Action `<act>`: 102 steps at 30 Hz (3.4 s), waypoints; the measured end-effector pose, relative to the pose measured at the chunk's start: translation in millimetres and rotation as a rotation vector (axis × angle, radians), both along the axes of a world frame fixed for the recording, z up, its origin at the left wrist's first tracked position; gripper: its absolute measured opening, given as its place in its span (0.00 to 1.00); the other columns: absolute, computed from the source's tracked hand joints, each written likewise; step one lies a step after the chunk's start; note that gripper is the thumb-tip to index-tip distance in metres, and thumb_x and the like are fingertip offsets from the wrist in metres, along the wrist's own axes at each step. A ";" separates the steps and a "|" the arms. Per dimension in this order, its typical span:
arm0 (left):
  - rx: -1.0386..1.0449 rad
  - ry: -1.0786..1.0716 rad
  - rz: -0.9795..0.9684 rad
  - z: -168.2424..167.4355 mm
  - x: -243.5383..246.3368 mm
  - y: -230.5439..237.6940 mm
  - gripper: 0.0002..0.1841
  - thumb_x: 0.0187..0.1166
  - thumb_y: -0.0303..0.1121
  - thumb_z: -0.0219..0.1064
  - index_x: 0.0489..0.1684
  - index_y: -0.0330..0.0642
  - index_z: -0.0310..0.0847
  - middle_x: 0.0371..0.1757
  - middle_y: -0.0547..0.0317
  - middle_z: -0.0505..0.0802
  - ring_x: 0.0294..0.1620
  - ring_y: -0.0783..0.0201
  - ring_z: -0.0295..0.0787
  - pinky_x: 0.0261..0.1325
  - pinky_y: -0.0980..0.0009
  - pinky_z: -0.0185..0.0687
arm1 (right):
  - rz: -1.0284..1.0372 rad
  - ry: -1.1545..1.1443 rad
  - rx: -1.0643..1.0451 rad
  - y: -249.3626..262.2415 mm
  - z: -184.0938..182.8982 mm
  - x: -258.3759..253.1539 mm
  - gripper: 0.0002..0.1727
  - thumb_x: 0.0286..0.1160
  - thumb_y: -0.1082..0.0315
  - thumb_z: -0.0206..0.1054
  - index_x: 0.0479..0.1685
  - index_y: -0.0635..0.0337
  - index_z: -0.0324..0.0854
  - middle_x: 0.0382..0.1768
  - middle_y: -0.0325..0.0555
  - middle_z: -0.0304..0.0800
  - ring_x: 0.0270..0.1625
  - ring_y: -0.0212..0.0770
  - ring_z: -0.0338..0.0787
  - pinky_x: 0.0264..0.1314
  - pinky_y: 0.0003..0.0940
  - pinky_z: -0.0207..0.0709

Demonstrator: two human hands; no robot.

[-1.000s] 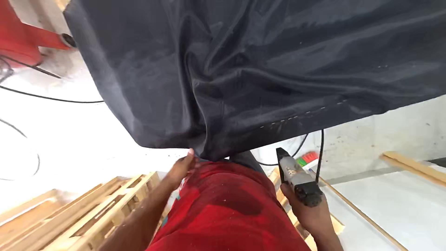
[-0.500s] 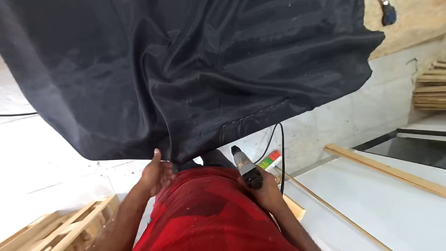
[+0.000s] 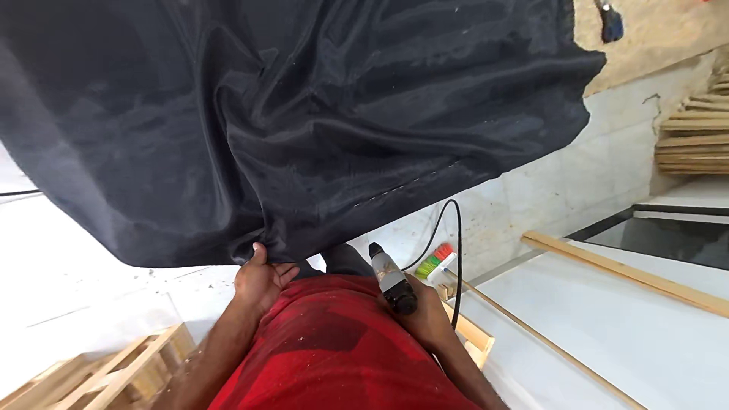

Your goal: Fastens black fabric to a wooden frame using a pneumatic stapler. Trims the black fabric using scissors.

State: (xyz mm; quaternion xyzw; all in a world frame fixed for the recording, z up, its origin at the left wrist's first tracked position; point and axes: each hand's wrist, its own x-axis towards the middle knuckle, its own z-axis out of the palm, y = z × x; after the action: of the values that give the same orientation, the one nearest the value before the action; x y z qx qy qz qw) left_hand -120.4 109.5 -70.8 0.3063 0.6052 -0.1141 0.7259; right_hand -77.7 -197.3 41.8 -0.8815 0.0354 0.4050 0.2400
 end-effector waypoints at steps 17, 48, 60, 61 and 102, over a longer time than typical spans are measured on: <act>0.670 0.028 -0.799 36.3 -21.0 74.7 0.31 0.90 0.58 0.50 0.71 0.40 0.80 0.65 0.45 0.91 0.67 0.49 0.88 0.70 0.41 0.82 | -0.113 -0.188 0.136 18.7 -5.6 -17.2 0.30 0.60 0.39 0.77 0.54 0.52 0.89 0.38 0.33 0.95 0.43 0.27 0.94 0.51 0.36 0.90; 1.533 -0.302 -1.159 32.2 86.2 90.3 0.37 0.78 0.62 0.65 0.72 0.35 0.79 0.71 0.35 0.84 0.75 0.35 0.78 0.78 0.39 0.71 | -0.183 -0.120 0.104 64.3 -10.8 5.5 0.29 0.57 0.40 0.80 0.57 0.45 0.88 0.35 0.32 0.94 0.39 0.30 0.93 0.45 0.43 0.89; 1.607 -0.209 -1.179 -8.4 147.4 91.7 0.19 0.92 0.43 0.52 0.55 0.39 0.85 0.46 0.41 0.95 0.48 0.40 0.95 0.48 0.40 0.86 | -0.180 -0.111 0.087 62.8 -11.6 -12.1 0.30 0.59 0.43 0.79 0.63 0.43 0.87 0.37 0.32 0.95 0.40 0.31 0.94 0.45 0.44 0.89; 1.596 -0.201 -1.170 -5.6 148.6 94.9 0.19 0.92 0.43 0.52 0.56 0.38 0.85 0.47 0.41 0.95 0.49 0.40 0.95 0.50 0.40 0.85 | -0.178 -0.104 0.080 63.5 -11.7 -12.4 0.31 0.58 0.42 0.78 0.63 0.43 0.87 0.37 0.32 0.95 0.40 0.31 0.94 0.45 0.45 0.89; 1.722 -0.382 -1.231 -37.3 141.4 130.5 0.23 0.91 0.39 0.48 0.37 0.31 0.86 0.76 0.45 0.85 0.89 0.48 0.67 0.90 0.50 0.56 | -0.278 -0.106 0.121 88.4 -11.2 32.0 0.22 0.64 0.43 0.77 0.48 0.47 0.88 0.30 0.32 0.92 0.29 0.29 0.90 0.33 0.37 0.87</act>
State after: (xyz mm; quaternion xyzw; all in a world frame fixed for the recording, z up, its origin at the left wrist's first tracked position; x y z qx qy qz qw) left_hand 21.0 240.0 -108.2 0.9794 0.1003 0.0541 0.1665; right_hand -45.6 -108.8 30.5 -0.8722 0.1201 0.3224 0.3477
